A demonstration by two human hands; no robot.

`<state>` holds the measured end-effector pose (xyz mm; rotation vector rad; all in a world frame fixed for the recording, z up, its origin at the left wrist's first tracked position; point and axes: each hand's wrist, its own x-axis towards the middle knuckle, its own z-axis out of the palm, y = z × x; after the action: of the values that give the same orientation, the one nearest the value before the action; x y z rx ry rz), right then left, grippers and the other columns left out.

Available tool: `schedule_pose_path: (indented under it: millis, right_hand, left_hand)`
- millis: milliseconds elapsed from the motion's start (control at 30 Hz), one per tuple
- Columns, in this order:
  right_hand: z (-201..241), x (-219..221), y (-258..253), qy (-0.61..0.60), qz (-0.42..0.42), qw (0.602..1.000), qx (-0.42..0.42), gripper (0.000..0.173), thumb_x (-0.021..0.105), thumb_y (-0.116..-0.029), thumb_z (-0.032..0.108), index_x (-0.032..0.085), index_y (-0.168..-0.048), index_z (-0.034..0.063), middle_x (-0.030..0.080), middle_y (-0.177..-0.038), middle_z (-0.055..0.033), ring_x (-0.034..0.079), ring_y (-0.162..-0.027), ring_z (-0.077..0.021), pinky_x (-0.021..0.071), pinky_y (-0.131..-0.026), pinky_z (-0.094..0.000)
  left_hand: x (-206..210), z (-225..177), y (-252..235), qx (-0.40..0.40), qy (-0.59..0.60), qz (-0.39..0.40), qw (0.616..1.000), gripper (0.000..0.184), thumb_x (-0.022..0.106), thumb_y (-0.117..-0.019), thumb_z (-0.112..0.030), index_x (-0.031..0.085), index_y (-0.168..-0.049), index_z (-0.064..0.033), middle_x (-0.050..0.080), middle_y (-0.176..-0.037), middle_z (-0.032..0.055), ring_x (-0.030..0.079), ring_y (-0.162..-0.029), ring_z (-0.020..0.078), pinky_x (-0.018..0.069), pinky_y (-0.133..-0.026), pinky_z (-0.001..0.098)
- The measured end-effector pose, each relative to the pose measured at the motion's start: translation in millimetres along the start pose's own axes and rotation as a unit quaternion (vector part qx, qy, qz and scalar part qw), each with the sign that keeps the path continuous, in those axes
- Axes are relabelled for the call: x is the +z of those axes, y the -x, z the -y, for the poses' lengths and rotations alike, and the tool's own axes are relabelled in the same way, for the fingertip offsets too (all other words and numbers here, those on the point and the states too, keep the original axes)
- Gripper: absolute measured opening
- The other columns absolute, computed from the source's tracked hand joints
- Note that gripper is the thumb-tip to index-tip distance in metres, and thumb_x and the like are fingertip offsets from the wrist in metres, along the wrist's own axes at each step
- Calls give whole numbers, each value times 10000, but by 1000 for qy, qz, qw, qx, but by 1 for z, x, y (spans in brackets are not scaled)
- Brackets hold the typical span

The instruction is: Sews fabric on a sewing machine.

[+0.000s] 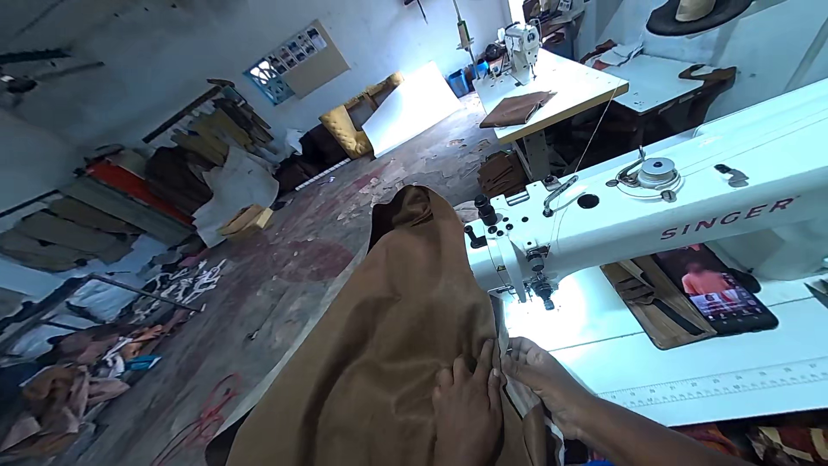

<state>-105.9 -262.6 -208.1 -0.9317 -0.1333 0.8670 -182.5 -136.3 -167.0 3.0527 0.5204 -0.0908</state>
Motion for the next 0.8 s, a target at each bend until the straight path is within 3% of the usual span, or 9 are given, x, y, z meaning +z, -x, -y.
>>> schedule_pose_path:
  millis: [167,300,333,400,433,500,567,667,800]
  right_hand:
    - [3,4,-4,33,-33,999,17,350,689,-960,87,513,-1260,51,645,-1026,-59,668,-899,-112,568,-818,-255]
    - [2,4,-4,29,-47,998,14,286,655,-975,56,545,-1238,40,674,-1033,-68,679,-905,-116,571,-814,-260]
    - [2,4,-3,34,-51,998,12,281,651,-975,52,552,-1238,41,675,-1029,-65,675,-903,-112,566,-807,-255]
    - [0,4,-3,52,-56,997,7,306,641,-962,42,553,-1255,49,671,-1036,-58,666,-910,-107,553,-798,-254]
    - [0,4,-2,65,-58,996,9,324,639,-962,41,546,-1272,59,678,-1063,-54,671,-933,-106,555,-809,-257]
    - [-1,4,-1,81,-62,995,6,358,654,-956,49,534,-1293,68,661,-1073,-52,669,-933,-112,565,-807,-266]
    - [-1,5,0,99,-60,993,1,380,655,-954,57,520,-1308,78,661,-1056,-39,663,-916,-97,552,-793,-258]
    - [-1,1,2,129,-38,991,-8,443,646,-949,54,500,-1367,69,643,-1017,-36,628,-861,-87,520,-763,-259]
    - [0,1,0,191,-11,982,0,495,636,-954,64,475,-1421,96,605,-928,-19,562,-712,-73,471,-646,-250]
  left_hand:
    - [6,2,1,24,-17,-50,998,489,357,-1069,-424,541,-1508,-314,647,-1188,223,623,-1034,443,494,-798,582]
    - [-32,-1,-13,-5,-8,121,993,478,394,-1090,-428,432,-1564,-376,581,-1361,196,555,-1237,408,446,-992,581]
    - [-41,-1,-17,7,7,123,992,447,420,-1091,-390,505,-1526,-333,605,-1343,187,563,-1248,393,442,-1028,570]
    - [-38,5,-23,128,43,-47,990,315,531,-1034,-251,760,-1214,-132,718,-1043,171,677,-1020,376,539,-903,545]
    - [-36,7,-32,209,46,-140,967,276,554,-997,-220,792,-1054,-90,724,-911,129,707,-894,335,581,-808,505]
    - [-42,9,-51,342,40,-179,922,283,517,-985,-214,765,-943,-85,708,-847,70,704,-837,254,586,-774,426]
    - [-57,7,-68,406,2,-56,912,308,496,-1032,-218,744,-967,-47,729,-965,107,707,-1005,269,544,-955,452]
    - [-69,-8,-94,343,-116,138,922,363,449,-1089,-231,708,-1200,-3,676,-1280,169,591,-1289,317,365,-1170,477]
    - [-70,-35,-106,187,-236,214,929,396,444,-1076,-201,572,-1439,-104,640,-1321,198,621,-1211,405,487,-1002,581]
